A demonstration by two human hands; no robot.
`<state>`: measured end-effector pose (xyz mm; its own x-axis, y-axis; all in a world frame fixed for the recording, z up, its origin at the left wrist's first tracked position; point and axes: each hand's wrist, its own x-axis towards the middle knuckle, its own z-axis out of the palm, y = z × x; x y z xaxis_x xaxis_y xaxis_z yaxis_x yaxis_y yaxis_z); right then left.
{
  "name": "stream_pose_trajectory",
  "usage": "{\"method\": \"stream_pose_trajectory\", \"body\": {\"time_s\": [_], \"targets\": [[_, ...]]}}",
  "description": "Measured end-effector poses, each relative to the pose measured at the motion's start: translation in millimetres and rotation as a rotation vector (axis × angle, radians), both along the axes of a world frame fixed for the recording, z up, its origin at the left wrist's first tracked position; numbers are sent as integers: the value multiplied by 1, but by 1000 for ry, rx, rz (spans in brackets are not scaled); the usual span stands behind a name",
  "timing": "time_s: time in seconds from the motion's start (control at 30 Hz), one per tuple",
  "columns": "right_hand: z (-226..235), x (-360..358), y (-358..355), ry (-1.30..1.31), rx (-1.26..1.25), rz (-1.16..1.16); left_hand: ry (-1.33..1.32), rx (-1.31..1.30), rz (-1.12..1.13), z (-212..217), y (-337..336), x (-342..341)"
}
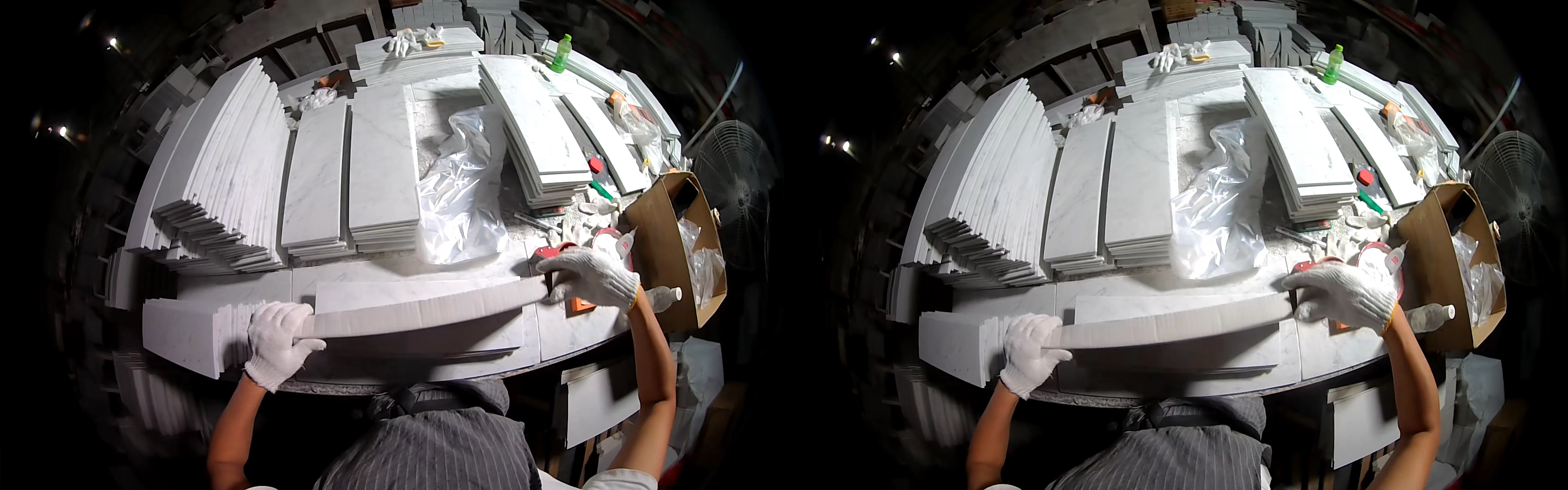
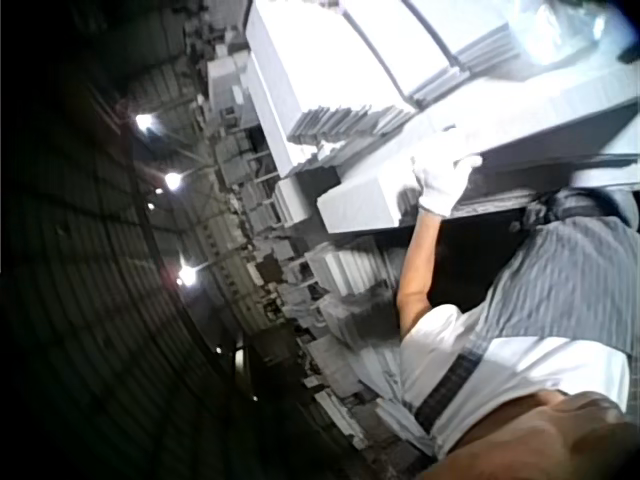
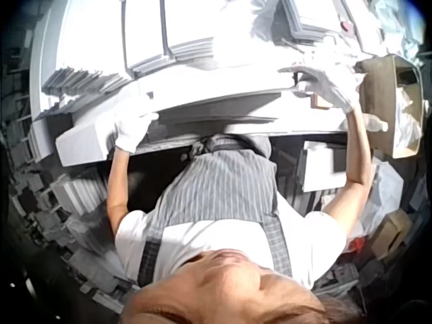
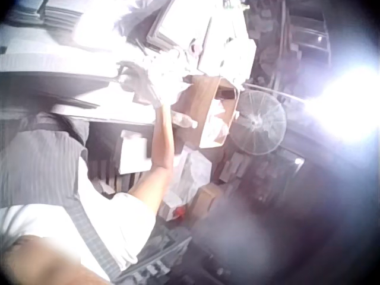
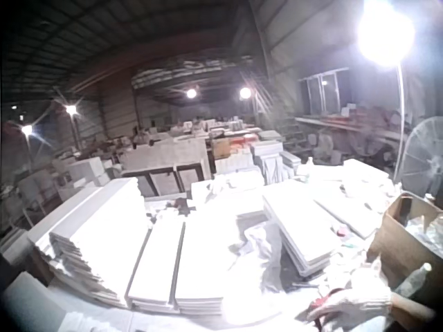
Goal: The person wraps individual white rectangular tiles in plastic bags at a workbench. They pick up a tile, place it into a plastic bag, smooth the bag around the tile, and set the wrapped tile aside. The process is repeated for multiple tiles.
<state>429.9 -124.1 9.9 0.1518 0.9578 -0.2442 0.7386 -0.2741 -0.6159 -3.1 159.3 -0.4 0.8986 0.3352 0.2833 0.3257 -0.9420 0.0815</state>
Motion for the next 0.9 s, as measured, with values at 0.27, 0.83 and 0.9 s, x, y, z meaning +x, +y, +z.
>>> {"method": "stream_pose_trajectory", "body": {"time_s": [0.27,0.83,0.9], "targets": [[-8,-9,23,-702,458,131,150,64,278,18,3,18],[-33,-28,20,-596,588,75,18,90,-189,0,-31,118],[-17,-27,15,-464,399,105,-86,201,-194,-15,-35,114]]}}
